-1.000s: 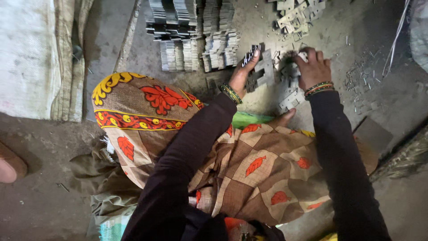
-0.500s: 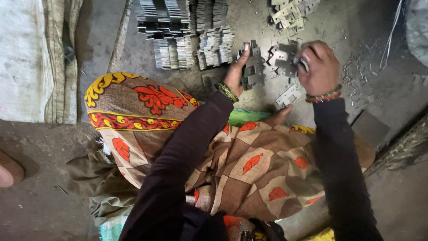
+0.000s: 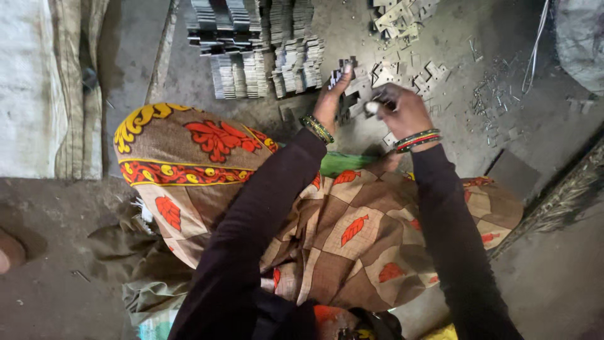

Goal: The person sits on the floor and repeatedly picks up small metal brackets from a pile, aligns them, and stacks them into neat columns. The person handles the parts by hand, organizing them into multiple stacks on the floor.

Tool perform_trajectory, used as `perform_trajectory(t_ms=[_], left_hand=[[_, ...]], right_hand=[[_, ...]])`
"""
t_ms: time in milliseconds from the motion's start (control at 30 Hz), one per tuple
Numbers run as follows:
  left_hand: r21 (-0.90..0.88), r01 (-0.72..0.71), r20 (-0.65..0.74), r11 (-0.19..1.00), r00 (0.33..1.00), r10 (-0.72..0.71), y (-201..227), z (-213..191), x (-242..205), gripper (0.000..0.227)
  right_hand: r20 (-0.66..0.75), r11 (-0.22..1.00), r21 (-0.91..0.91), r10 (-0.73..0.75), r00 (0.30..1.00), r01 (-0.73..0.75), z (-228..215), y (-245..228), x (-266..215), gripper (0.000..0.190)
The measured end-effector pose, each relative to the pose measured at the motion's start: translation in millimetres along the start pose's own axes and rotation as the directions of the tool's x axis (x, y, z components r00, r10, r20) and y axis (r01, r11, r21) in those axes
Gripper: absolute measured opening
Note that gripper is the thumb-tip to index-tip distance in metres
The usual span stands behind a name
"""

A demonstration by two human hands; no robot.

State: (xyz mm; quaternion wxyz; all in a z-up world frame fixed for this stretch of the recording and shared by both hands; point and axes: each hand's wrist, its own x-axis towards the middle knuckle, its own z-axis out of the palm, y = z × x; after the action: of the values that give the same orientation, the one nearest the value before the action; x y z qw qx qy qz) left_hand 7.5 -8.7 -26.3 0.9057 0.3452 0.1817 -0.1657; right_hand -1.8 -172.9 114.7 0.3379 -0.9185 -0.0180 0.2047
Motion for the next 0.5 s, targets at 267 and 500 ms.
perform_trajectory(t_ms=[267, 500], left_hand=[[-0.355, 0.195, 0.319, 0.914, 0.945, -0.077, 22, 3, -15, 0.08], [-0.279, 0.298, 0.353, 0.913, 0.916, -0.191, 27, 15, -23, 0.077]], right_hand=[[-0.272, 0.831, -0.353, -0.531, 0.803, 0.43, -27, 30, 29, 0.057], [-0.261, 0.699, -0.645, 0.179, 0.949, -0.309, -74, 240, 99, 0.094]])
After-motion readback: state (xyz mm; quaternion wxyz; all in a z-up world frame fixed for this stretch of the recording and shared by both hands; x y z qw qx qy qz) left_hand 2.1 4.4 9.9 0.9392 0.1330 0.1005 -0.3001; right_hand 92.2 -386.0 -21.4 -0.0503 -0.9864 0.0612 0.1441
